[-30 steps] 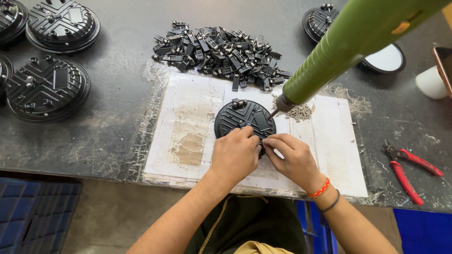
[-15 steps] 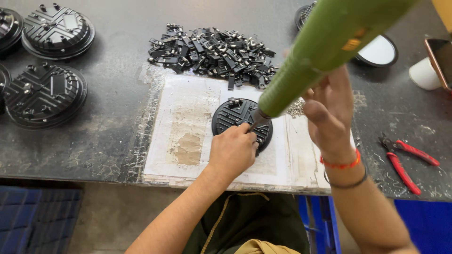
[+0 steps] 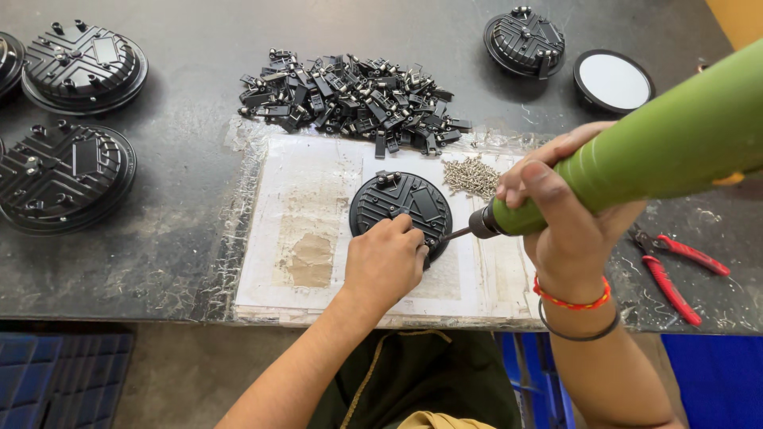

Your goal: The person uses a green pneumatic screwdriver to fasten screws into black circular electronic housings. They repeatedly pick up small black components, place them into the housings, and drive screws to secure them. Completed units are moved aside on the table.

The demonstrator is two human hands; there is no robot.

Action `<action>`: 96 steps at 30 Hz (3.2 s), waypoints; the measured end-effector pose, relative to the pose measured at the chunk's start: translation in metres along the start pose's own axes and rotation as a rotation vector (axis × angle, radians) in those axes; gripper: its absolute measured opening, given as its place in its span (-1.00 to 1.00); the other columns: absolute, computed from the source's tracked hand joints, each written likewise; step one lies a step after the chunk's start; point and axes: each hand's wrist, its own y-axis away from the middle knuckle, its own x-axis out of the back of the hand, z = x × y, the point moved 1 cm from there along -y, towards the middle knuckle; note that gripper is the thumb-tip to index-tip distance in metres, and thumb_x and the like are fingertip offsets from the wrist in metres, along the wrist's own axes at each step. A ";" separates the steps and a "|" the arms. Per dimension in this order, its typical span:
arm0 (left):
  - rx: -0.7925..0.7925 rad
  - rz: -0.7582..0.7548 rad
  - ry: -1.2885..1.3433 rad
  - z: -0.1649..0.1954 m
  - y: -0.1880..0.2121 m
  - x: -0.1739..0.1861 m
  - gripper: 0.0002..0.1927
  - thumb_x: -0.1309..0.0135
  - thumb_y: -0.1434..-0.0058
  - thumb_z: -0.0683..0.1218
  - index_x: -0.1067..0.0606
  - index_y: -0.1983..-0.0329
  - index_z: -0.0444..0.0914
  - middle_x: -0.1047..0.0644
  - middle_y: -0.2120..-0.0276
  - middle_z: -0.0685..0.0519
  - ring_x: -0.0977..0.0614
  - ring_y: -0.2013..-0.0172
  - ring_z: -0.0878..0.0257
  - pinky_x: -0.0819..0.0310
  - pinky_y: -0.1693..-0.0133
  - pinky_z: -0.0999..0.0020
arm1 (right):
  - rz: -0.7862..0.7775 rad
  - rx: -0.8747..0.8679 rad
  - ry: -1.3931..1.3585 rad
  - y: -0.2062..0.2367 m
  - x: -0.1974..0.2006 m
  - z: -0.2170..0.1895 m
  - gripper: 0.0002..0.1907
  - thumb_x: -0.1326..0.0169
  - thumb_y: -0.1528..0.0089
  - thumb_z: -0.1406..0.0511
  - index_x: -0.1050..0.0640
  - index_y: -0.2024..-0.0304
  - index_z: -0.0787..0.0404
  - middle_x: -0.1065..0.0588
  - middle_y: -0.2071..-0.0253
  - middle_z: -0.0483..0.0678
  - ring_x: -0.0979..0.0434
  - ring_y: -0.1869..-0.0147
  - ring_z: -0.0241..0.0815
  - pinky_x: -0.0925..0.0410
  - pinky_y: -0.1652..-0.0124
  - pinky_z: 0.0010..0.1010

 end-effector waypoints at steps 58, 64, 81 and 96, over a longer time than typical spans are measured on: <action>0.013 0.180 0.052 -0.036 0.027 0.005 -0.40 -0.41 0.06 0.17 -0.56 -0.06 -0.07 -0.42 -0.26 -0.05 -0.35 -0.27 -0.17 -0.30 -0.22 -0.02 | -0.352 -0.186 0.029 -0.001 0.020 0.034 -0.55 -0.14 -0.39 0.22 -0.41 -0.20 0.40 -0.55 0.01 0.11 -0.61 -0.03 -0.09 -0.48 -0.15 -0.21; 0.064 0.196 0.047 -0.032 0.029 0.004 -0.43 -0.45 0.12 0.15 -0.53 0.10 -0.17 -0.44 -0.24 0.02 -0.39 -0.14 -0.17 -0.35 -0.14 0.00 | -0.146 -0.339 -0.043 -0.003 0.088 0.063 -0.59 -0.05 -0.41 0.17 -0.54 -0.08 0.42 -0.59 0.03 0.08 -0.62 -0.01 -0.14 -0.49 -0.11 -0.27; -0.025 0.105 -0.060 -0.021 0.030 0.005 -0.34 -0.37 0.08 0.21 -0.53 -0.08 -0.11 -0.42 -0.11 -0.08 -0.33 -0.23 -0.05 -0.22 -0.14 -0.03 | -0.197 -0.377 1.205 0.020 0.115 0.130 -0.79 -0.32 -0.12 0.25 -0.71 0.25 0.24 -0.62 0.29 0.01 -0.63 0.30 -0.15 -0.48 0.20 -0.37; -0.002 0.174 0.034 -0.018 0.036 0.007 -0.34 -0.46 0.16 0.16 -0.57 -0.02 -0.11 -0.44 -0.03 0.01 -0.38 -0.15 -0.01 -0.27 -0.14 -0.02 | -0.479 -0.385 1.191 0.012 0.132 0.117 -0.80 -0.26 -0.16 0.27 -0.70 0.18 0.18 -0.60 0.23 -0.03 -0.62 0.22 -0.12 -0.47 0.15 -0.34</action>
